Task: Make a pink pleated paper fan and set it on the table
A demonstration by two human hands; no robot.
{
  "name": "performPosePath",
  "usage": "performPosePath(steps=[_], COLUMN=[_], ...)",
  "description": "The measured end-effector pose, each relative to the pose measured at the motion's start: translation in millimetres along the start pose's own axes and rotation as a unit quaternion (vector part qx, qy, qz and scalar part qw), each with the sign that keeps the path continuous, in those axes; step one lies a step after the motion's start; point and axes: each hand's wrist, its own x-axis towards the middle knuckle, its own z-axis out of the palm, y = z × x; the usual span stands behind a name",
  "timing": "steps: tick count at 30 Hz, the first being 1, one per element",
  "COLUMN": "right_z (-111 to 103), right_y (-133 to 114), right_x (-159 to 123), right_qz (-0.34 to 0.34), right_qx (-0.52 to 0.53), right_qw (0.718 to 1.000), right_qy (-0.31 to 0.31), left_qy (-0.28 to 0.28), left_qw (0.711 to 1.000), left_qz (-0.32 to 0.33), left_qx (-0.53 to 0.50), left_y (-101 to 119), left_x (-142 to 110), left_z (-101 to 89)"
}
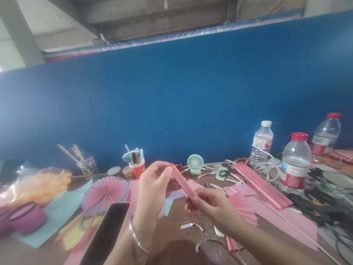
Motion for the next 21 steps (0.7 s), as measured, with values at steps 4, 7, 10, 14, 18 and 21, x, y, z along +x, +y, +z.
performPosePath(steps=[4, 7, 10, 14, 18, 21], right_z=[5, 9, 12, 15, 13, 10], right_y=[1, 0, 2, 5, 7, 13], right_x=[0, -1, 0, 1, 0, -1], right_qz=[0.044, 0.076, 0.096, 0.103, 0.036, -0.025], right_qx=[0.188, 0.314, 0.356, 0.341, 0.153, 0.04], right_qw=[0.981, 0.946, 0.93, 0.934, 0.984, 0.989], right_qy=[-0.009, -0.014, -0.013, -0.004, 0.08, 0.139], left_qy=[-0.061, -0.102, -0.137, -0.133, -0.081, -0.073], left_qw=[0.991, 0.979, 0.977, 0.978, 0.977, 0.974], left_qz=[-0.037, -0.054, -0.063, -0.066, -0.066, -0.089], left_qx=[-0.109, -0.167, -0.154, -0.147, -0.183, -0.196], left_y=[0, -4, -8, -13, -19, -24], left_x=[2, 4, 5, 7, 10, 9], left_z=[1.4, 3.2, 3.2, 0.3, 0.1, 2.9])
